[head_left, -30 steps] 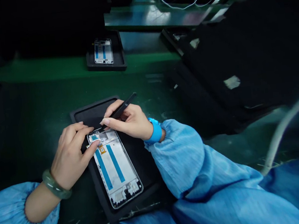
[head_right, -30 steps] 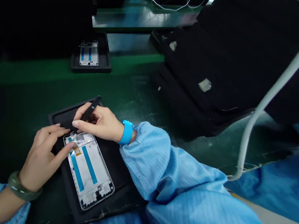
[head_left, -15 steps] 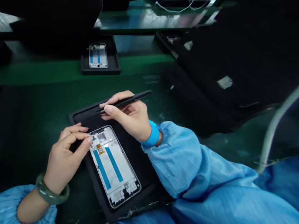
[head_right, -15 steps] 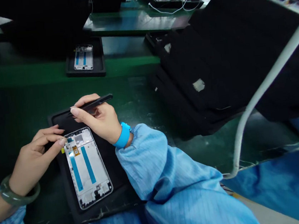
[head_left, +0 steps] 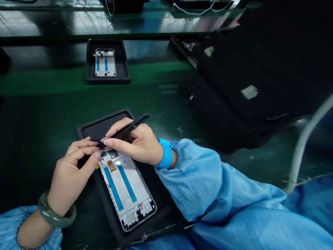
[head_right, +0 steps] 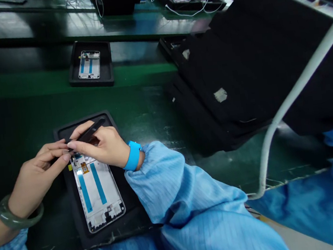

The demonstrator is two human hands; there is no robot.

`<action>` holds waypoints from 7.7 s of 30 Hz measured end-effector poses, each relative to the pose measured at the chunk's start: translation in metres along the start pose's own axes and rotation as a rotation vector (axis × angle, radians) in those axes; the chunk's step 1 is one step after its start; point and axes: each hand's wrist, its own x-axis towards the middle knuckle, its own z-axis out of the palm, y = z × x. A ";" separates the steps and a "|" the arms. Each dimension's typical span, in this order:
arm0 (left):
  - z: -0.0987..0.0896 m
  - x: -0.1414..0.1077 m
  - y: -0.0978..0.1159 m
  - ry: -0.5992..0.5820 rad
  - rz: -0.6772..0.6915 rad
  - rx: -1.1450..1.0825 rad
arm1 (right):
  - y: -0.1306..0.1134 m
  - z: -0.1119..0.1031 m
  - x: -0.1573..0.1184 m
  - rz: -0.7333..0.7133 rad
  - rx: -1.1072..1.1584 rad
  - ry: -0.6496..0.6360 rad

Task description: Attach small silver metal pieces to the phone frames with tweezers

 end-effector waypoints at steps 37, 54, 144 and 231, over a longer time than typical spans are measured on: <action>-0.011 -0.011 -0.004 -0.213 0.450 0.572 | 0.018 -0.007 0.006 0.407 0.183 -0.091; 0.002 -0.025 0.010 -0.214 0.487 1.009 | 0.015 -0.005 0.006 0.266 0.117 0.074; 0.008 -0.025 0.000 -0.114 0.436 0.865 | 0.014 0.000 0.002 -0.252 -0.519 -0.114; 0.006 -0.025 0.002 -0.162 0.441 0.908 | 0.021 -0.004 0.013 -0.246 -0.427 -0.184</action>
